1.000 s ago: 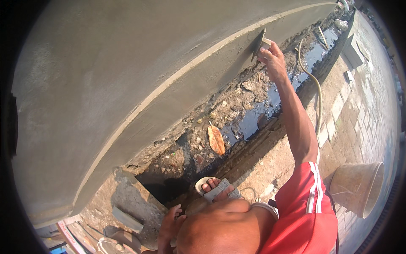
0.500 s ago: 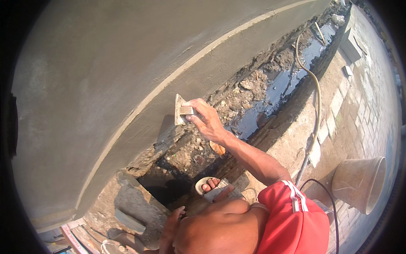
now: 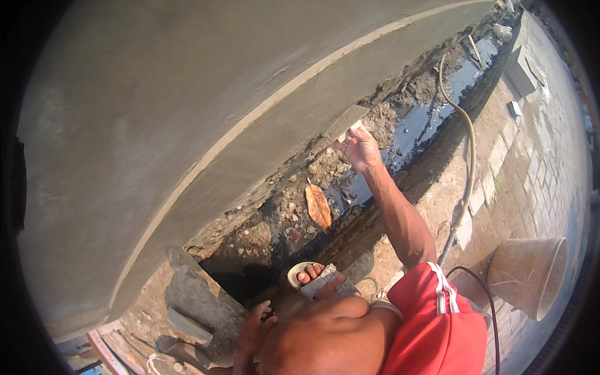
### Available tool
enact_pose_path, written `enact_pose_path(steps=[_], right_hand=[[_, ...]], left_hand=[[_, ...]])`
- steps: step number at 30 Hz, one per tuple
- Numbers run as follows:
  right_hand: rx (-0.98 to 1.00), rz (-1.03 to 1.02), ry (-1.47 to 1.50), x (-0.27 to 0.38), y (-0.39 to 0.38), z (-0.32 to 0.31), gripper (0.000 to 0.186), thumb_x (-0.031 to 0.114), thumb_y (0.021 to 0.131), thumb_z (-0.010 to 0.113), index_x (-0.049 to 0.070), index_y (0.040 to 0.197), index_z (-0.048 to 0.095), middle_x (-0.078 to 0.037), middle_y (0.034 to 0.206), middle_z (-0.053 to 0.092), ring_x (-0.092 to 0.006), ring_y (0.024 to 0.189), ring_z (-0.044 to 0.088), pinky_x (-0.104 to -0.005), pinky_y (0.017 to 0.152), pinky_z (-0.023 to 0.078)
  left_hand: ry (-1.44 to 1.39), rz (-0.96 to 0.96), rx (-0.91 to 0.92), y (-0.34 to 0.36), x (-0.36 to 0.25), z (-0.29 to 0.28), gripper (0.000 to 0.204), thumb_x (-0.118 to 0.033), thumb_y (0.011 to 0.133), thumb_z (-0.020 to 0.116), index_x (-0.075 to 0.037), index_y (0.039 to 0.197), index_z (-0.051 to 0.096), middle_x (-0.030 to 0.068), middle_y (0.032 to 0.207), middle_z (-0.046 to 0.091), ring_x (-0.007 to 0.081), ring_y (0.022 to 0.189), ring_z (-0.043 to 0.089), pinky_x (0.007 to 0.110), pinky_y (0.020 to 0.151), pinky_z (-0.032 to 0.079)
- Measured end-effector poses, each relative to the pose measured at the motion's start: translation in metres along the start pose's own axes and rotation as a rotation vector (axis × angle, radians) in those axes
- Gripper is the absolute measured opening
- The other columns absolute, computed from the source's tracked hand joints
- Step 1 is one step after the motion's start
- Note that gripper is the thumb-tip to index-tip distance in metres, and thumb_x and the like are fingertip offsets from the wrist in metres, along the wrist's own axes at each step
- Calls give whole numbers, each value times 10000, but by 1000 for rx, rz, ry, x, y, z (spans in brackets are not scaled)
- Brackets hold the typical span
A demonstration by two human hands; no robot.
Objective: The person scoops wet cement from a bucket with a trowel and applies it to a wall, smoothing the surface with a flat tool. The person repeatedly adds and levels the cement along a horizontal section of the wall.
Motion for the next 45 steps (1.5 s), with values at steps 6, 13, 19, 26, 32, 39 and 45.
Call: enact_pose_path(steps=[6,13,19,26,32,39,45], right_hand=[[-258,45,-39,-34,3,33,332,171,870,607,149,1192,528,-8,1116,612,-192,980,594,-469,907,426],[-409,-45,-239,-33,28,54,243,131,900,555,125,1142,536,-2,1011,638,-150,816,629,-340,744,508],[39,-410,-275,49,-27,216,226,123,930,518,59,1146,497,-38,1015,604,-167,904,609,-358,812,500],[-304,-213,-147,36,-33,112,232,161,909,541,78,1124,516,-39,1057,609,-198,937,615,-407,844,480],[-404,69,-117,-40,33,36,167,173,868,603,127,1020,550,2,918,600,-188,869,595,-421,831,453],[65,-103,-162,13,-8,185,336,168,892,595,23,1182,505,-88,1175,546,-220,1078,520,-421,941,415],[392,122,-202,-21,-98,217,523,181,885,614,27,1340,407,-105,1350,466,-240,1196,472,-426,1007,384]], left_hand=[[51,-28,-39,-8,4,-5,508,-222,843,646,-11,1273,476,194,1139,589,330,1068,563,394,929,431],[50,33,-48,-8,7,0,509,-207,836,656,-10,1269,474,198,1137,584,339,1066,562,399,921,433],[38,25,-32,-9,4,0,500,-198,838,654,-11,1266,476,196,1137,585,338,1065,563,397,917,437],[69,108,-81,-9,-7,4,486,-196,841,649,-20,1262,482,191,1131,588,336,1062,567,390,911,444],[47,190,-147,-18,3,-1,468,-204,850,638,-12,1250,488,209,1138,578,358,1062,558,403,913,439],[143,60,-138,-41,15,-1,509,-279,871,592,-25,1287,446,209,1174,550,366,1087,535,445,946,409],[154,194,-209,-118,8,-13,464,-280,873,582,-9,1230,460,191,1140,552,360,1073,550,460,903,438]])
Point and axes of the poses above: each hand's wrist, its own y-axis towards the middle knuckle, its own z-axis out of the palm, x = y × z, the point moved 1 cm from there along y, towards the middle knuckle
